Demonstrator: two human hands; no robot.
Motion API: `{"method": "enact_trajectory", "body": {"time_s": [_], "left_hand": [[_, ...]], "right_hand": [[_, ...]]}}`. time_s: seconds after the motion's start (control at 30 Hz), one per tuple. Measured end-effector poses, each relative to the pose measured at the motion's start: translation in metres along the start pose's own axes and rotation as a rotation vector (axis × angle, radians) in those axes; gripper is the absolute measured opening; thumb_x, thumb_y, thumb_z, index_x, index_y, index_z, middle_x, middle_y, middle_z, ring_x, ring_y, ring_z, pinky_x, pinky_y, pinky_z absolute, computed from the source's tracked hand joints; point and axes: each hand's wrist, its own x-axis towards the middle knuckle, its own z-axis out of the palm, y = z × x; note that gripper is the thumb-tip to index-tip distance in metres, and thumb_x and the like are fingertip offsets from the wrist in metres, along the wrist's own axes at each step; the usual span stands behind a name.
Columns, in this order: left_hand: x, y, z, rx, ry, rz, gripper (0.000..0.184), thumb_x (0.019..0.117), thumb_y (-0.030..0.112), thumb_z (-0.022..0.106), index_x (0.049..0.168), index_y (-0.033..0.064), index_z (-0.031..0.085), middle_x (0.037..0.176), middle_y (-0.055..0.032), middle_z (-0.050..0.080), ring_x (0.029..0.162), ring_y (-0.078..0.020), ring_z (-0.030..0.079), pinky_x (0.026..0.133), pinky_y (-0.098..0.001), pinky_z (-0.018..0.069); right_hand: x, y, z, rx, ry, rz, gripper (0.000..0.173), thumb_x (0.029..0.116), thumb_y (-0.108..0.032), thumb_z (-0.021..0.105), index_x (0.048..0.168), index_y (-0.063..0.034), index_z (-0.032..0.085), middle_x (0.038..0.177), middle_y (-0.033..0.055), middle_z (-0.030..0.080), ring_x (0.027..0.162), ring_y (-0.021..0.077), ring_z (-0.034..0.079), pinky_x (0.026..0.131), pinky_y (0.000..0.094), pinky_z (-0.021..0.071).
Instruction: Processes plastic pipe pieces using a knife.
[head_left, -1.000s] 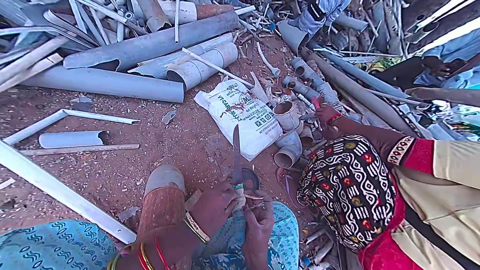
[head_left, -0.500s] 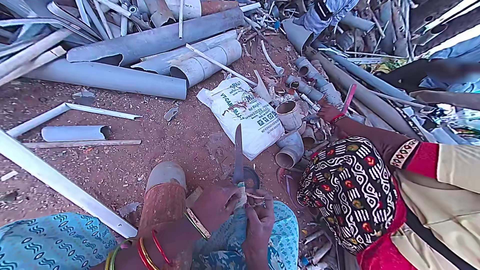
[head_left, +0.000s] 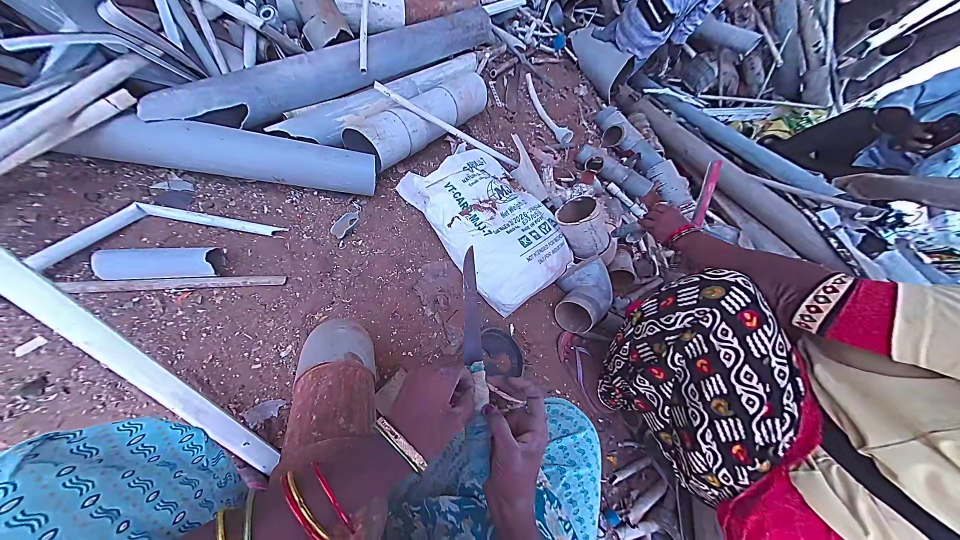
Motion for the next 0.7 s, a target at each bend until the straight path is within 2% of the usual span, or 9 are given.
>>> {"method": "enact_trajectory", "body": {"time_s": [0.07, 0.2, 0.33, 0.4, 0.7], "left_hand": [[0.001, -0.002, 0.002, -0.041, 0.031, -0.018, 0.02, 0.0979, 0.006, 0.06, 0.106, -0.0092, 0.07, 0.106, -0.0242, 0.069, 0.096, -0.0279, 0.07, 0.088, -0.0366, 0.0553], [-0.001, -0.006, 0.006, -0.03, 0.064, 0.053, 0.021, 0.0996, 0.006, 0.059, 0.109, -0.0079, 0.072, 0.105, -0.0234, 0.072, 0.097, -0.029, 0.072, 0.09, -0.0377, 0.0554], [-0.003, -0.006, 0.009, -0.053, 0.073, 0.077, 0.024, 0.098, 0.003, 0.06, 0.117, -0.0068, 0.071, 0.11, -0.0232, 0.072, 0.1, -0.0276, 0.073, 0.092, -0.0338, 0.0564], [-0.004, -0.007, 0.011, -0.043, 0.093, 0.099, 0.025, 0.0964, 0.003, 0.063, 0.117, -0.0075, 0.071, 0.112, -0.0253, 0.071, 0.101, -0.0308, 0.073, 0.093, -0.0358, 0.0568], [-0.005, -0.013, 0.018, 0.039, 0.188, 0.172, 0.015, 0.0929, 0.002, 0.066, 0.102, -0.0075, 0.075, 0.108, -0.0255, 0.071, 0.095, -0.0336, 0.073, 0.088, -0.0406, 0.0581]], "right_hand": [[0.0, 0.0, 0.0, -0.004, 0.007, 0.003, 0.04, 0.0786, 0.012, 0.05, 0.115, -0.0021, 0.048, 0.107, -0.0007, 0.071, 0.094, 0.0014, 0.069, 0.077, 0.0172, 0.0572], [0.001, -0.001, -0.001, -0.008, 0.028, 0.03, 0.039, 0.0786, 0.012, 0.048, 0.115, -0.0016, 0.047, 0.106, -0.0011, 0.071, 0.093, 0.0004, 0.069, 0.076, 0.0161, 0.0564], [0.002, -0.002, -0.002, -0.015, 0.04, 0.035, 0.038, 0.079, 0.011, 0.048, 0.115, -0.0013, 0.047, 0.105, -0.0015, 0.071, 0.091, 0.0, 0.069, 0.075, 0.0162, 0.0565], [0.003, -0.002, -0.003, -0.015, 0.04, 0.031, 0.038, 0.0788, 0.011, 0.048, 0.115, -0.0014, 0.047, 0.105, -0.0018, 0.071, 0.091, 0.0003, 0.069, 0.075, 0.0168, 0.0568], [0.001, 0.0, -0.002, -0.023, 0.018, 0.038, 0.039, 0.079, 0.011, 0.049, 0.116, -0.0012, 0.047, 0.105, -0.0017, 0.071, 0.092, 0.0, 0.069, 0.076, 0.0162, 0.0563]]}}
